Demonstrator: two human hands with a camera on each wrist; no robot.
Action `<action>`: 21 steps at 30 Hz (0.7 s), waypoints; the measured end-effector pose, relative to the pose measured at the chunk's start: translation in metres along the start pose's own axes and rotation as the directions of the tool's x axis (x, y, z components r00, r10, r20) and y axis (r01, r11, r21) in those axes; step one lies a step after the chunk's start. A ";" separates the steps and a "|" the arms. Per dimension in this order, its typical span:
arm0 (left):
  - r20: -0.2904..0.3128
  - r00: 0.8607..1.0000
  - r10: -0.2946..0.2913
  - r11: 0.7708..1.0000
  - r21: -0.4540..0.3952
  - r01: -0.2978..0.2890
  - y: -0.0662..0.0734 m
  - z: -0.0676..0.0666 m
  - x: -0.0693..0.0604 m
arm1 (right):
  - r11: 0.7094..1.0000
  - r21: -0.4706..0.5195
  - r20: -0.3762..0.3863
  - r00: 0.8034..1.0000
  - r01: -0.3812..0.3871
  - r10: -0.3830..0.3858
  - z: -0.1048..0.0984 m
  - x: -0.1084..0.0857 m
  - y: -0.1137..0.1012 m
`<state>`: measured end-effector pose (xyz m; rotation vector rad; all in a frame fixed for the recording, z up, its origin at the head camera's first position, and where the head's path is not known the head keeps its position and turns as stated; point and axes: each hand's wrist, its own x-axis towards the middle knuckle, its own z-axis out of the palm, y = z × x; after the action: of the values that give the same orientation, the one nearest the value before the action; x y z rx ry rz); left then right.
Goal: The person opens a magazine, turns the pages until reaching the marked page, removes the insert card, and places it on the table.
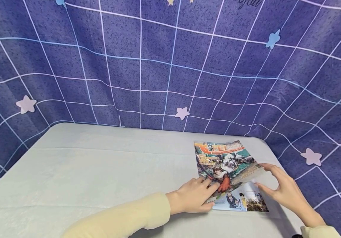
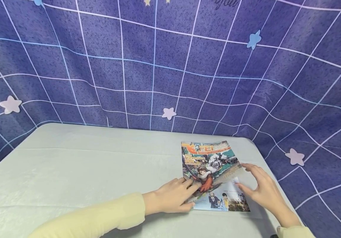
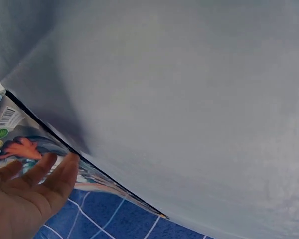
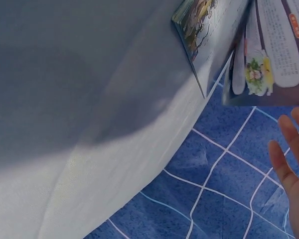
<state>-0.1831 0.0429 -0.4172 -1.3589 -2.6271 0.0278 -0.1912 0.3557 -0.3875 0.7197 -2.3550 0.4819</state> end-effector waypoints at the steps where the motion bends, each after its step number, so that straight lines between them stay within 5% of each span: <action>1: -0.008 1.000 0.003 1.000 -0.008 -0.003 0.000 0.000 -0.001 | 1.000 -0.006 -0.004 1.000 0.002 -0.003 0.000 0.000 0.000; 12: -0.146 0.988 0.048 0.999 0.003 -0.048 -0.003 0.006 -0.005 | 0.997 0.016 0.027 0.997 0.073 -0.073 0.006 0.001 0.001; 21: -0.263 0.959 0.109 0.990 0.111 -0.082 -0.004 0.010 -0.007 | 1.000 -0.011 0.098 0.995 0.004 -0.003 0.012 -0.005 -0.006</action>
<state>-0.1844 0.0355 -0.4279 -1.3504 -2.3055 -0.0119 -0.1899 0.3467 -0.3987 0.7576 -2.4452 0.4401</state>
